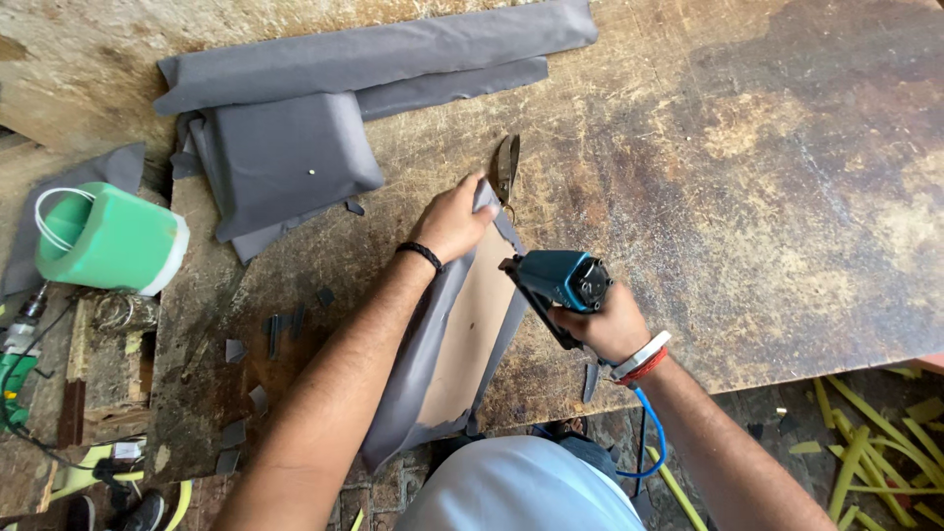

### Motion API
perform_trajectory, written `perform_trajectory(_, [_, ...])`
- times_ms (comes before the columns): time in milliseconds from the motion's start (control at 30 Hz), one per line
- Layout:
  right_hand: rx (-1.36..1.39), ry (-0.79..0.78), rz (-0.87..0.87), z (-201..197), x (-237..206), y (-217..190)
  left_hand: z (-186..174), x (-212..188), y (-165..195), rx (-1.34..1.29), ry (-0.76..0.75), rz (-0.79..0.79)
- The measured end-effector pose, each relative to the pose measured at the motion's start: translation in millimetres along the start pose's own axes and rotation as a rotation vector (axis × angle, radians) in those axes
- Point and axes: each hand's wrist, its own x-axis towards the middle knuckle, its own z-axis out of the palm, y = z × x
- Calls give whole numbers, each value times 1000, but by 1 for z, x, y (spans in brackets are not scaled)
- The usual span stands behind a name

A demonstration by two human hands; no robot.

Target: The person stretches gray fabric over a foam-backed wooden seat board, folds the fabric edges over the back, and staples them in place using a pneumatic staple gun. They trim excess fabric from the edges with scissors and press the covered board flat on the workbench.

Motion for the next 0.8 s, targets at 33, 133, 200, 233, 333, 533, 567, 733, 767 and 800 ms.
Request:
perform_trajectory(33, [15, -16, 9, 1, -3, 2, 2, -1, -5, -190, -89, -15])
perform_trajectory(133, [46, -51, 15, 7, -6, 8, 12, -19, -28, -681, -268, 16])
perform_trajectory(200, [49, -37, 20, 11, -6, 12, 29, -33, -38, -914, -303, 151])
perform_trajectory(233, [62, -31, -9, 13, -5, 13, 36, -37, -42, -919, -256, 211])
perform_trajectory(333, [37, -15, -141, 18, 2, 16, 50, -38, -47, -889, -165, 346])
perform_trajectory(533, [-135, -44, -157, 16, 13, 9, 38, -36, -35, -461, -199, 231])
perform_trajectory(567, [-153, -51, -127, 14, 14, 5, 33, -36, -31, -407, -233, 131])
perform_trajectory(733, [-300, -94, 179, -4, 31, -17, 15, -41, -15, -347, -277, -29])
perform_trajectory(767, [-291, -43, 159, -11, 35, -20, 11, -41, -15, -311, -265, -11])
perform_trajectory(800, [-285, 2, 132, -17, 42, -24, 8, -41, -16, -275, -245, 3])
